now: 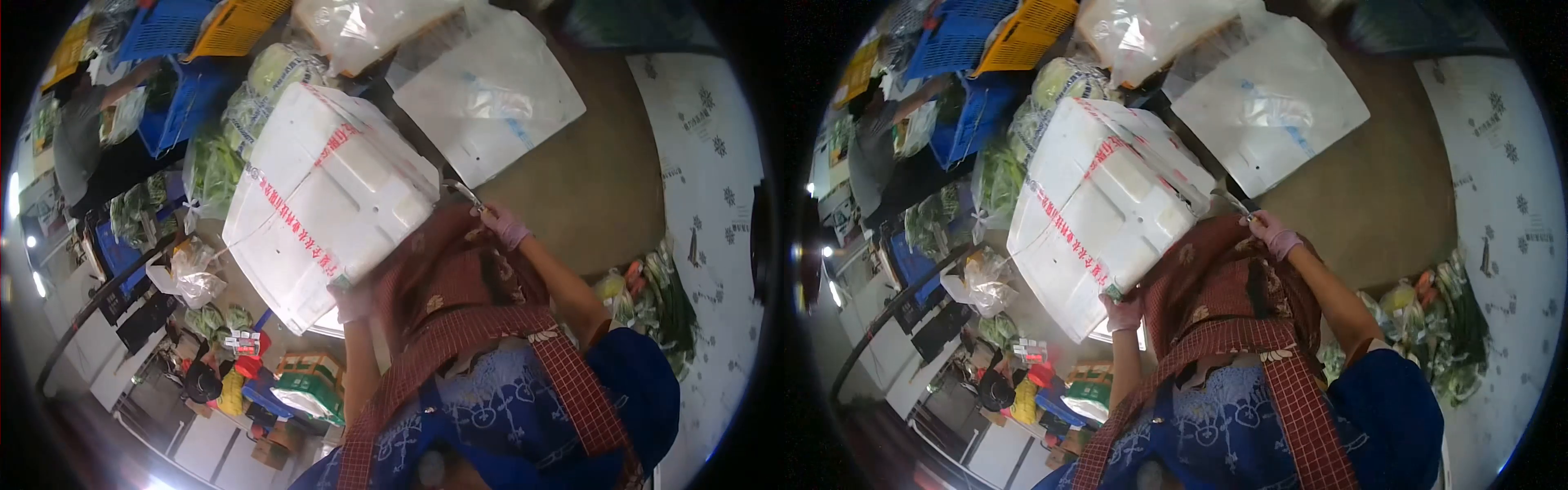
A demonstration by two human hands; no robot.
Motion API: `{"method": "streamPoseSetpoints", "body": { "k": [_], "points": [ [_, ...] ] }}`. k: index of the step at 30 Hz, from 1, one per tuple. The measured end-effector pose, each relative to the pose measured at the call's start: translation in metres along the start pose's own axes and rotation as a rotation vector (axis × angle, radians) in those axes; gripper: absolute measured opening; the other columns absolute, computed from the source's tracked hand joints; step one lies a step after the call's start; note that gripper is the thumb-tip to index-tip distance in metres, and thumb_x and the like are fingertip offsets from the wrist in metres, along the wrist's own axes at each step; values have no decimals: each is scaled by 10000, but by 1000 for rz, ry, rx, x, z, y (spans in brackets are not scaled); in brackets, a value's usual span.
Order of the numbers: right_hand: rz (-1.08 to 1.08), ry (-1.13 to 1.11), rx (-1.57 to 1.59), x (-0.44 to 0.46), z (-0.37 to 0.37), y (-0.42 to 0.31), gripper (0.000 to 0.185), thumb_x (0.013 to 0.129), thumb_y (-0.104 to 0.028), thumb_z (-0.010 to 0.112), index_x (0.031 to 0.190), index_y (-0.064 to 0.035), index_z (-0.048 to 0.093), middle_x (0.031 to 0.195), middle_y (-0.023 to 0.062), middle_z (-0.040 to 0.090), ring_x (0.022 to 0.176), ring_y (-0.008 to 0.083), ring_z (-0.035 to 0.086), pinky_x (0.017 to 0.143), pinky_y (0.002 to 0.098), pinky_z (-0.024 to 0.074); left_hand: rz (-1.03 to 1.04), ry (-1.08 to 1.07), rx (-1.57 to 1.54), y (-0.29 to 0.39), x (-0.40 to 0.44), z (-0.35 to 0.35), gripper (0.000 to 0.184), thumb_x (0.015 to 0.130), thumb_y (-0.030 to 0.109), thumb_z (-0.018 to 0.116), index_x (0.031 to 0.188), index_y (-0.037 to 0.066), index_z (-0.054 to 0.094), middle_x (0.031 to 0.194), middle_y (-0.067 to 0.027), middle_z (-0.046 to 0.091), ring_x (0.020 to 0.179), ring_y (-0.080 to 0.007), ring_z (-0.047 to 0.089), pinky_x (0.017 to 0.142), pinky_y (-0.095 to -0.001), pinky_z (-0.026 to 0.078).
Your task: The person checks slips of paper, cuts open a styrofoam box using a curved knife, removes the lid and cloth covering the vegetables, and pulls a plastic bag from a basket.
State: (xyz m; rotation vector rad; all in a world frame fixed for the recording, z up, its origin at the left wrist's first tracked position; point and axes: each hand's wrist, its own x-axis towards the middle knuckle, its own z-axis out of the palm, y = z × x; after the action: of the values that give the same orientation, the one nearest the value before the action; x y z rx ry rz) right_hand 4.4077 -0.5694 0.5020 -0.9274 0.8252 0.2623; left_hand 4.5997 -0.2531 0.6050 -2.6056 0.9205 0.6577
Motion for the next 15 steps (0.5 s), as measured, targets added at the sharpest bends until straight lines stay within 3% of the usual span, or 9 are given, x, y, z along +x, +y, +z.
{"method": "streamPoseSetpoints", "body": {
  "k": [2,3,5,6,7,9,12,14,15],
  "points": [
    [12,14,-40,6,4,-18,230,850,-233,504,1008,-75,554,759,-24,528,572,51,437,526,192,384,95,140,268,10,-8,-40,293,798,294,492,934,46,567,929,-66,611,927,-238,521,782,-399,392],
    [-18,10,-48,10,9,-24,217,844,-219,507,991,-71,564,741,-14,527,574,55,454,515,191,384,118,223,680,-8,-14,-42,287,803,299,489,929,52,562,923,-71,595,915,-228,517,819,-395,372],
    [14,14,-117,8,17,-46,213,840,-213,510,987,-68,563,739,-8,531,582,57,467,513,193,390,43,454,1603,-44,-26,-46,276,813,310,482,917,63,550,911,-79,562,893,-210,509,894,-388,331],
    [22,11,-156,11,24,-58,212,839,-209,511,986,-66,563,738,-5,532,586,58,474,512,194,394,-106,253,2412,-68,-28,-47,322,834,354,463,897,54,560,934,-89,571,936,-209,503,900,-371,325],
    [6,11,-140,16,28,-61,229,837,-207,514,1003,-53,545,734,8,536,577,69,489,489,203,403,-63,-22,3212,-93,-31,-50,376,854,399,444,877,45,569,956,-99,581,979,-208,497,906,-353,318],
    [-26,39,-113,27,40,-64,236,844,-212,500,1009,-50,541,674,27,530,541,67,467,464,203,385,119,-433,3414,-109,-15,-102,418,850,422,452,740,46,598,772,-83,606,848,-207,534,873,-339,353],
    [-10,-8,-132,30,55,-87,245,840,-198,505,1020,-33,526,661,54,543,501,76,462,430,206,374,212,-915,3480,-113,17,-172,422,850,438,443,765,61,611,755,-69,614,765,-192,549,826,-358,396],
    [-2,-35,-160,28,67,-95,270,832,-186,520,1032,-6,499,663,63,543,474,83,461,405,213,376,123,-899,3607,-146,35,-183,407,851,451,437,837,84,612,826,-72,627,782,-197,567,806,-350,417],
    [-3,-32,-192,27,74,-95,283,828,-189,521,1034,2,496,642,74,542,454,85,445,405,213,371,-20,-834,3610,-154,42,-190,402,852,454,434,857,90,606,843,-71,625,787,-193,568,788,-346,424]
  ]
}}
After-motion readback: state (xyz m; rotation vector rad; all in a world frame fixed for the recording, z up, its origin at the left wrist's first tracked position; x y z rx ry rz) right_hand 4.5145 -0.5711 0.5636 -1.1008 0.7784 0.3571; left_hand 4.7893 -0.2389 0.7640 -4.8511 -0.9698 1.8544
